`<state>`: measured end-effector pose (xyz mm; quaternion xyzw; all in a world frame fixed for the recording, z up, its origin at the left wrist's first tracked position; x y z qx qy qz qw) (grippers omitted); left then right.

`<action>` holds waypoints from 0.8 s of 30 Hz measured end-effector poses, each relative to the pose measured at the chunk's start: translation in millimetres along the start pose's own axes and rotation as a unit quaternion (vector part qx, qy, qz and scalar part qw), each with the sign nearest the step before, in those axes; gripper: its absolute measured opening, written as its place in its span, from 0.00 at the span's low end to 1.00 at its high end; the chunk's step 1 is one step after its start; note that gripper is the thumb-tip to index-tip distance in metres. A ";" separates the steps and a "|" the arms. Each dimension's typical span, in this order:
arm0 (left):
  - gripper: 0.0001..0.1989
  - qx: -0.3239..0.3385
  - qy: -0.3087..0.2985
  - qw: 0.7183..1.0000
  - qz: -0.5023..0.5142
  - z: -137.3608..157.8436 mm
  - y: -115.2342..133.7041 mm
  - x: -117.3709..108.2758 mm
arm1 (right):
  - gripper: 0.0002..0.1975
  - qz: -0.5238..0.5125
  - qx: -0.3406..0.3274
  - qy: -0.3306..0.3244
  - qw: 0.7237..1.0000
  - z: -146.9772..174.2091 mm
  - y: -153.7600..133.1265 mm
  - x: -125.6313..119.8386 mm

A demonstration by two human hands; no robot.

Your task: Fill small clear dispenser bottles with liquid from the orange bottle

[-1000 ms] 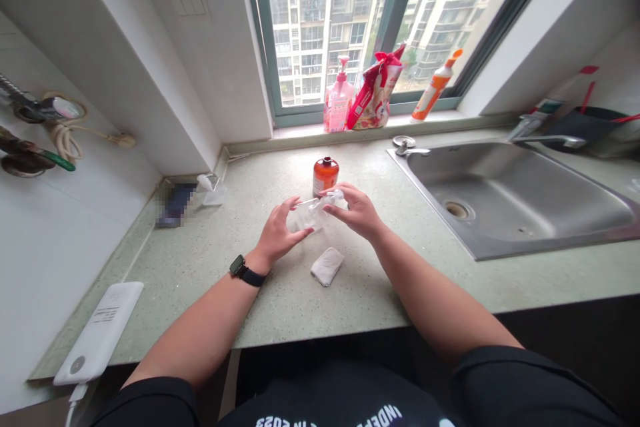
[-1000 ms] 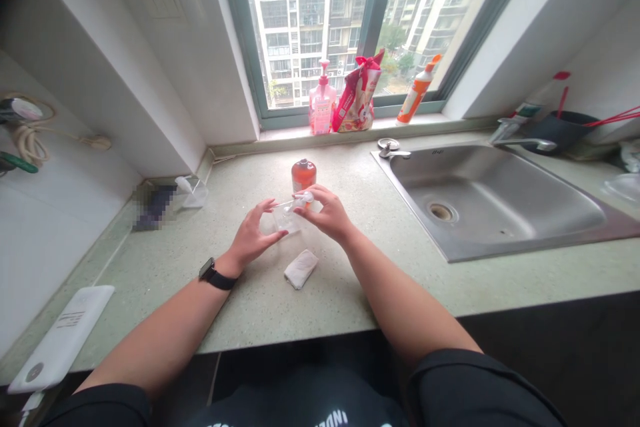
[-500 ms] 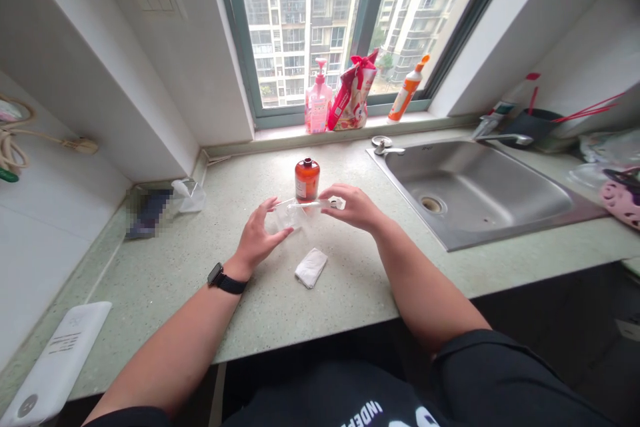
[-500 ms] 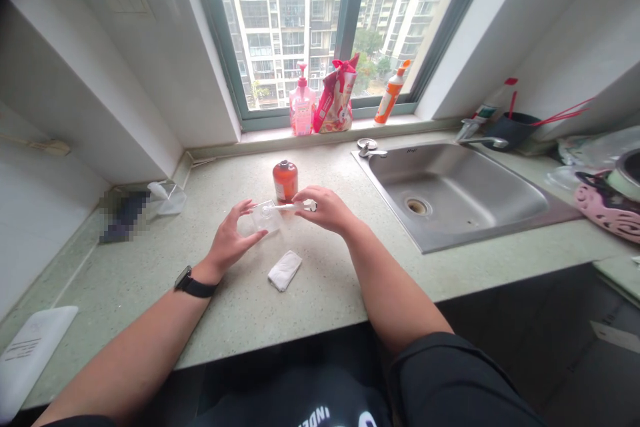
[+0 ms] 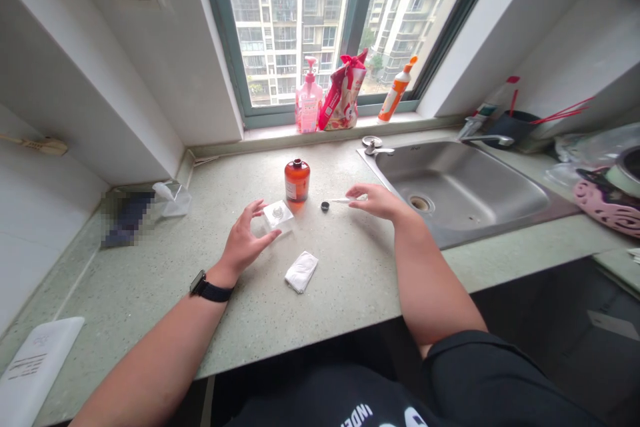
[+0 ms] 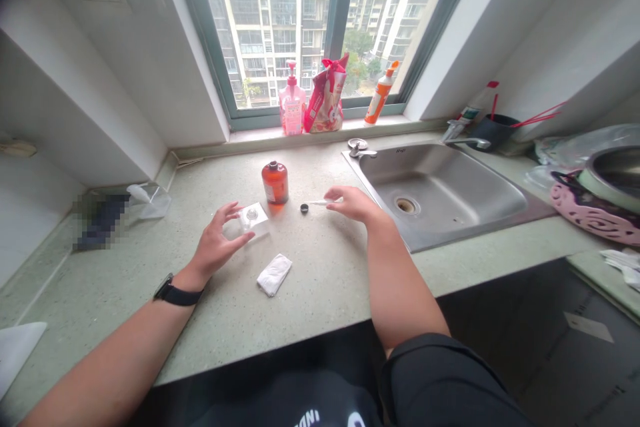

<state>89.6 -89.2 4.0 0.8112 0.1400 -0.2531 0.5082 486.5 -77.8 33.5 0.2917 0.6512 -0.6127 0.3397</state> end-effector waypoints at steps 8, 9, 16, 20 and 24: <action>0.41 -0.012 -0.001 1.000 0.006 -0.1 2.0 -0.3 | 0.08 0.057 -0.006 -0.015 0.998 -3.9 9.3 5.8; 0.41 -0.013 0.000 1.000 0.006 0.0 2.0 -0.3 | 0.07 0.057 -0.022 -0.013 0.998 -4.9 10.9 7.0; 0.41 -0.007 -0.003 1.000 0.010 -0.2 -0.9 -0.3 | 0.08 0.051 -0.054 -0.001 0.997 -9.2 20.3 15.8; 0.41 -0.015 -0.003 1.000 0.009 -0.1 -2.3 0.0 | 0.11 0.033 -0.040 0.006 0.999 -7.8 19.3 16.1; 0.41 -0.013 0.000 1.000 0.017 -0.6 -5.3 0.8 | 0.15 0.043 -0.029 -0.012 0.999 -7.5 17.0 13.7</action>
Point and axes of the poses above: each hand's wrist, its own z-axis away from the middle knuckle, its own x-axis out of the palm, y = z × x, the point moved 1 cm from there along -z, towards the middle knuckle
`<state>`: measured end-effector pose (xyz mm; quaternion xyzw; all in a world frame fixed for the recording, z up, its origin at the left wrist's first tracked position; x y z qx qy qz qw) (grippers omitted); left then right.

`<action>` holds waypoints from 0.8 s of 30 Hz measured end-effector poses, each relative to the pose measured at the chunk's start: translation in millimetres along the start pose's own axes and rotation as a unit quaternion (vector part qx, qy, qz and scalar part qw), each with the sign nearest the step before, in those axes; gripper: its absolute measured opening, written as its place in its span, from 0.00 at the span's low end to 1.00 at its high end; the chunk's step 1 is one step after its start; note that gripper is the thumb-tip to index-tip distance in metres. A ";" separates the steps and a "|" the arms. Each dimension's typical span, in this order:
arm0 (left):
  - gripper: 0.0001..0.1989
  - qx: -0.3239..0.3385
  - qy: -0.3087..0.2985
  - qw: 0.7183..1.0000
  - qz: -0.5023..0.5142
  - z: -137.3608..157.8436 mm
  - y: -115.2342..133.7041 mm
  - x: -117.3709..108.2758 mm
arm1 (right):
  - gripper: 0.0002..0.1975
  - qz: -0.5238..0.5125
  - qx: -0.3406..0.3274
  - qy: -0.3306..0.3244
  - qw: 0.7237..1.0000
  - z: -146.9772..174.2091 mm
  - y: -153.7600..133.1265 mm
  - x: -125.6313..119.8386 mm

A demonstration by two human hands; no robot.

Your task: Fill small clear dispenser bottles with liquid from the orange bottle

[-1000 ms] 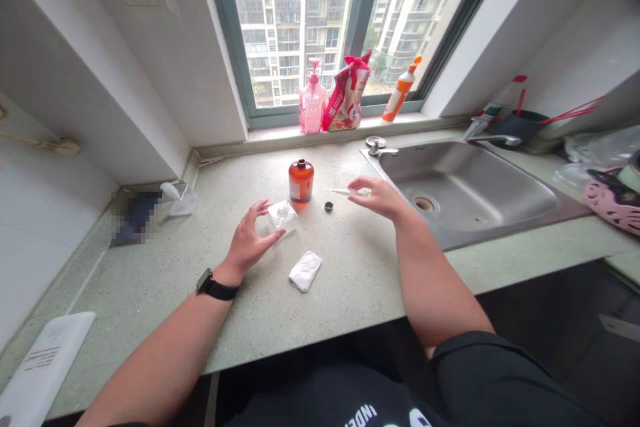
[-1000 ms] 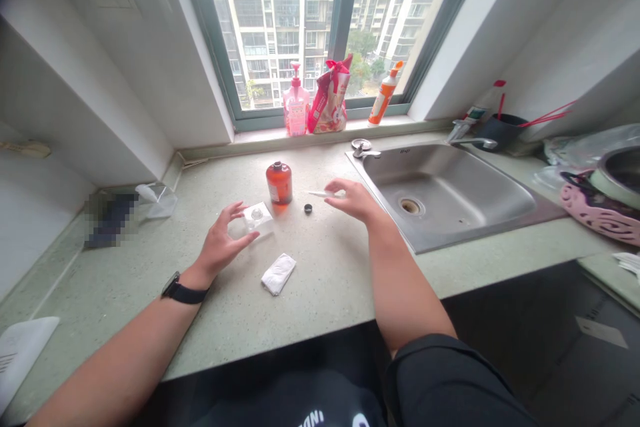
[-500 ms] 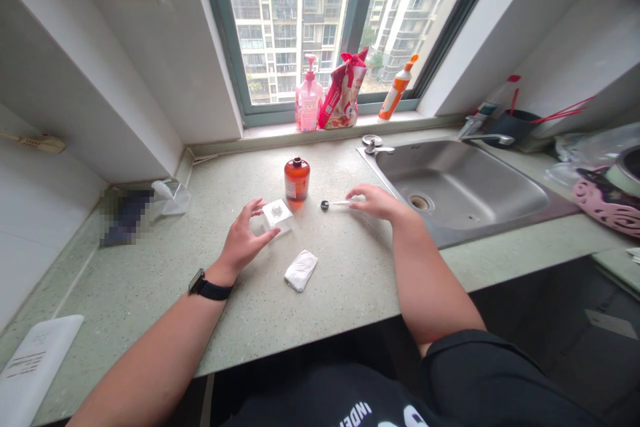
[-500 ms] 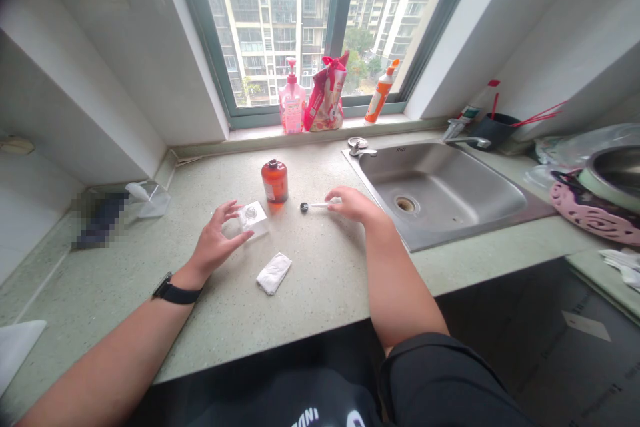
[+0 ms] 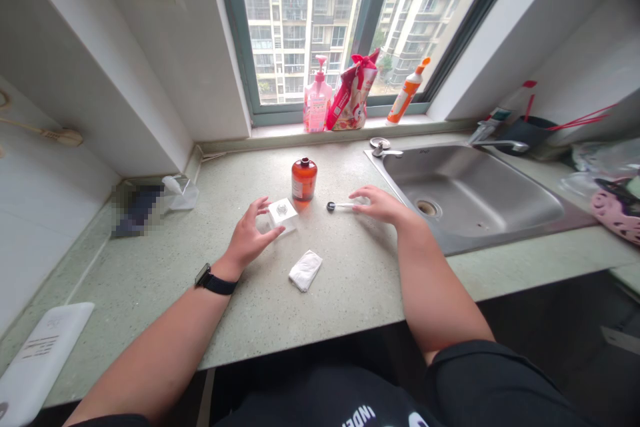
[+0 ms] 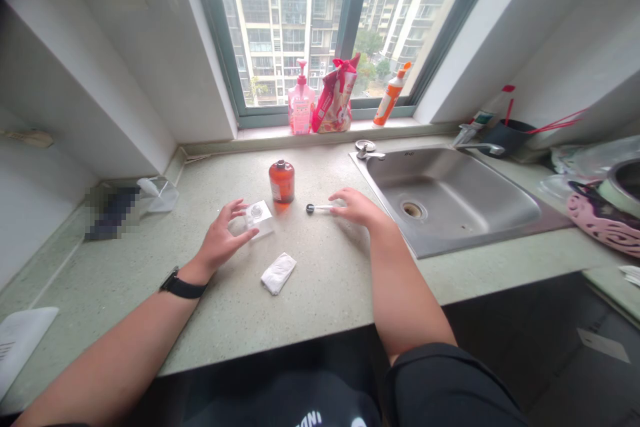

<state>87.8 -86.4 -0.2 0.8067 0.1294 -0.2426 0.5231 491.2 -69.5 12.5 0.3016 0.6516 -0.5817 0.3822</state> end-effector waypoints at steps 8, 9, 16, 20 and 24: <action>0.40 0.003 0.013 1.000 0.019 -2.7 -8.3 1.0 | 0.18 0.016 -0.028 0.024 0.999 -4.3 1.1 1.7; 0.40 0.002 0.014 1.000 0.022 -2.8 -8.6 1.0 | 0.18 0.019 -0.031 0.032 0.999 -4.8 0.8 2.2; 0.39 -0.002 0.022 0.999 0.036 -3.5 -10.3 -0.2 | 0.23 0.027 -0.060 0.073 0.995 -7.0 -4.3 5.9; 0.40 -0.009 0.018 0.999 0.038 -4.2 -11.4 -1.0 | 0.25 0.026 -0.077 0.114 0.990 -8.2 -14.4 10.8; 0.40 -0.015 0.009 0.999 0.035 -4.8 -10.6 -2.6 | 0.25 0.028 -0.094 0.139 0.985 -8.0 -27.4 15.5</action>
Point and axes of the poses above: each hand's wrist, its own z-axis away from the middle knuckle, its own x-axis out of the palm, y = z × x, the point moved 1 cm from there along -z, towards the middle knuckle
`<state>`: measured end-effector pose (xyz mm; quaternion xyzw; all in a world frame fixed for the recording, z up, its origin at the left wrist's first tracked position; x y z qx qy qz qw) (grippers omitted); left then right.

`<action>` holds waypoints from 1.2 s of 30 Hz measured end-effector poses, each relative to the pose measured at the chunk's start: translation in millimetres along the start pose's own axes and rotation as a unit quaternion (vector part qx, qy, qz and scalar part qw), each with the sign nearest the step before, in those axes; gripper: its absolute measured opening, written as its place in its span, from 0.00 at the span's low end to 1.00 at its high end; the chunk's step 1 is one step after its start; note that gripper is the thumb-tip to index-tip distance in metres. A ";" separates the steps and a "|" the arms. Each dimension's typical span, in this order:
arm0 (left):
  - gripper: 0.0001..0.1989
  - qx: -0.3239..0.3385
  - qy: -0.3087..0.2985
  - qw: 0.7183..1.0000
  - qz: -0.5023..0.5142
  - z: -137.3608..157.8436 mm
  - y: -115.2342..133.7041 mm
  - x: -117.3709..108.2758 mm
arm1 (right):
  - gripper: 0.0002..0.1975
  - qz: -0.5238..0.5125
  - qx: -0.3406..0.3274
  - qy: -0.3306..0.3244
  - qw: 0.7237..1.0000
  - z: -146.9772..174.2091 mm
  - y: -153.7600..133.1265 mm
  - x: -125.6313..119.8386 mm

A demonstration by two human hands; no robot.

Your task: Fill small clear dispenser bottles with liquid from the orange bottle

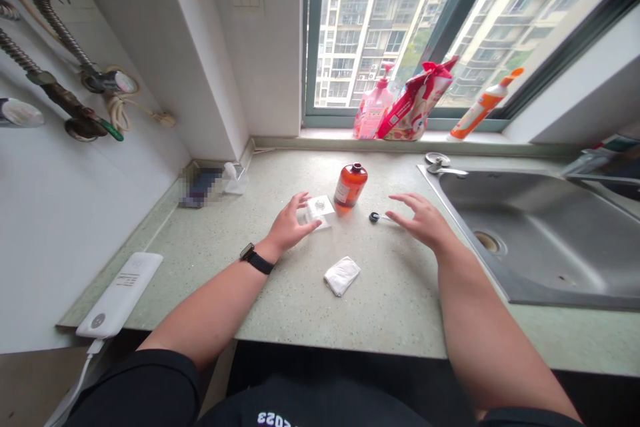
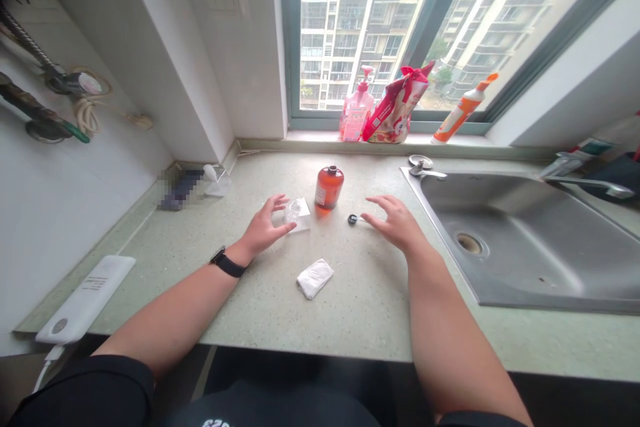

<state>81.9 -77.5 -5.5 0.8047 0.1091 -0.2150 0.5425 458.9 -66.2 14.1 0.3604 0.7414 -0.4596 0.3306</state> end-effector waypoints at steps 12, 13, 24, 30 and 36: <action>0.40 0.010 -0.003 1.000 -0.002 -1.3 -3.8 -0.3 | 0.26 -0.016 0.072 0.192 0.979 -0.7 -4.0 -21.2; 0.40 0.011 -0.003 1.000 -0.002 -1.6 -4.5 -0.1 | 0.27 -0.030 0.076 0.205 0.975 -0.6 -5.4 -20.4; 0.41 -0.004 0.003 1.000 0.007 -6.4 -11.8 1.7 | 0.45 -0.262 0.074 0.137 0.953 -43.8 -41.7 41.7; 0.43 -0.004 -0.007 1.000 -0.008 -5.7 -10.3 -0.2 | 0.48 -0.238 0.082 0.102 0.962 -66.5 -63.6 83.5; 0.44 -0.004 -0.017 1.000 -0.001 -5.4 -11.5 0.3 | 0.40 -0.215 0.105 0.161 0.958 -66.0 -71.2 104.8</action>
Point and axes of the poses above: each hand's wrist, its own z-axis away from the middle knuckle, its own x-axis out of the palm, y = z × x, the point moved 1 cm from there along -z, towards the middle knuckle
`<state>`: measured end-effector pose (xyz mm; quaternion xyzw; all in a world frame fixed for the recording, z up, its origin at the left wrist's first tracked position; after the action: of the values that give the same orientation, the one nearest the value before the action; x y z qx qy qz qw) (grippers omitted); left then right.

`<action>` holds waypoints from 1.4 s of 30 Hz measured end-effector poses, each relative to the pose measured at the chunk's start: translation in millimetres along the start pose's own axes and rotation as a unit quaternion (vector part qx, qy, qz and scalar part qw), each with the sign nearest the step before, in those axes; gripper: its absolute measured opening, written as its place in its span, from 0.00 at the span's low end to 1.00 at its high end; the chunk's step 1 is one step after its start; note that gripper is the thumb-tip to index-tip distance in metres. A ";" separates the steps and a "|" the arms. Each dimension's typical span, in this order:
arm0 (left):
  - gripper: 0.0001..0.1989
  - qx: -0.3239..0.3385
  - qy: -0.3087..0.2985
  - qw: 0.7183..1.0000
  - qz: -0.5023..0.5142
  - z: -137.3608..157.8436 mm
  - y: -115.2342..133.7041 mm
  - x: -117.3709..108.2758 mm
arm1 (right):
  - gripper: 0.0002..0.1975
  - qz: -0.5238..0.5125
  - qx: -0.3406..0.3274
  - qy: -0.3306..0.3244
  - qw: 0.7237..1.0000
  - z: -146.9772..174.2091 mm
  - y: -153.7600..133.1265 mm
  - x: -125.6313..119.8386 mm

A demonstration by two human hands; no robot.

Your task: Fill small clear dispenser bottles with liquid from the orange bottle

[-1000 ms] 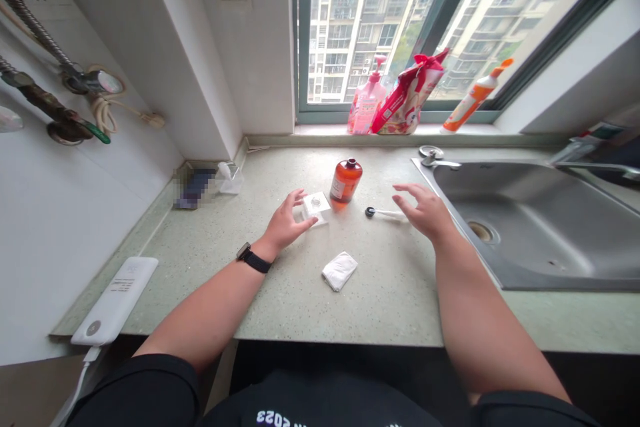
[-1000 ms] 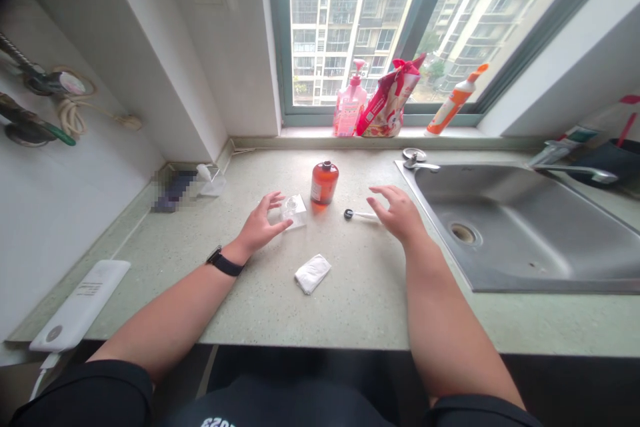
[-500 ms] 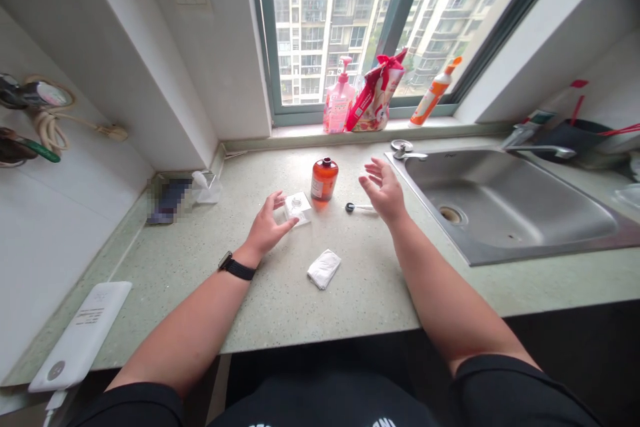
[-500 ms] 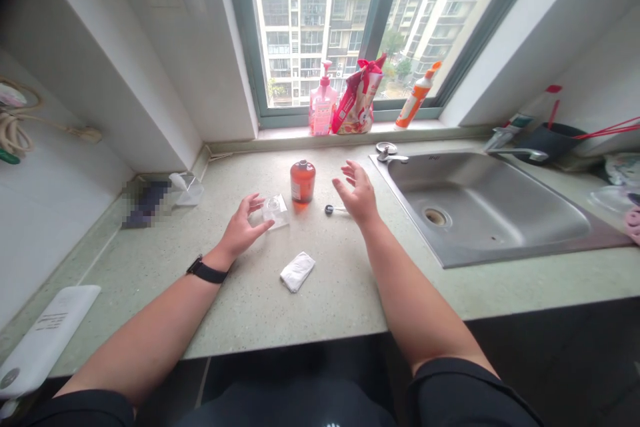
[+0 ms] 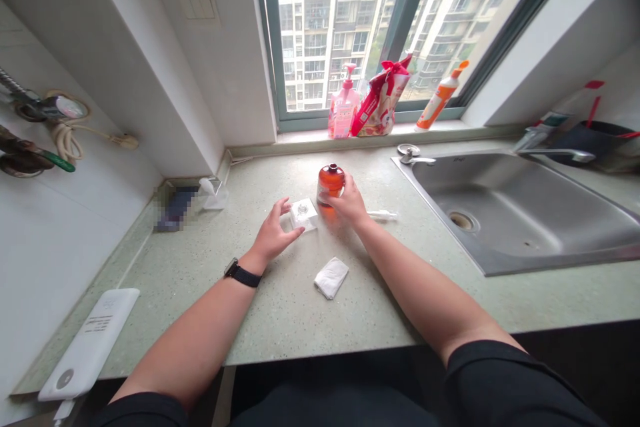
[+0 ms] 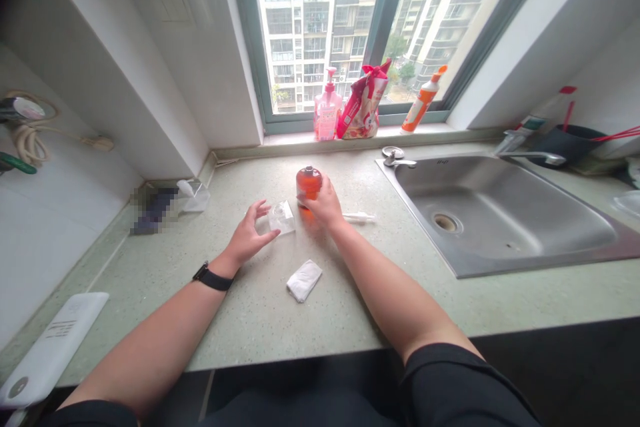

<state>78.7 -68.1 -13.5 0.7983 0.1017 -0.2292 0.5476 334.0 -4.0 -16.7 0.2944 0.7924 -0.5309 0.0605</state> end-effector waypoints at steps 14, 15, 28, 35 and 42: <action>0.39 -0.008 0.004 1.000 -0.013 -2.1 -1.5 1.5 | 0.33 0.029 -0.015 0.018 0.999 8.7 1.5 -5.0; 0.38 -0.005 0.007 1.000 -0.015 -2.1 -0.9 1.5 | 0.33 0.029 -0.023 0.017 0.999 10.5 1.1 -8.1; 0.36 0.010 0.043 0.999 -0.017 -1.1 1.6 -1.0 | 0.35 0.049 -0.192 0.030 0.980 17.4 -2.8 -31.1; 0.37 0.018 0.054 0.998 -0.014 -0.9 1.2 -0.1 | 0.30 0.071 -0.234 0.014 0.970 14.6 -2.5 -31.9; 0.41 0.009 0.060 0.998 -0.007 -0.5 1.8 -0.1 | 0.28 0.119 -0.235 -0.003 0.965 16.2 -2.4 -28.7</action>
<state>79.5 -68.3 -11.8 0.8148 0.1383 -0.1854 0.5316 352.7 -30.3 -10.0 0.3628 0.8537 -0.3198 0.1933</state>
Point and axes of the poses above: each hand's wrist, its own z-axis away from the middle knuckle, its own x-axis out of the palm, y = z × x, the point moved 1 cm from there along -z, towards the middle knuckle
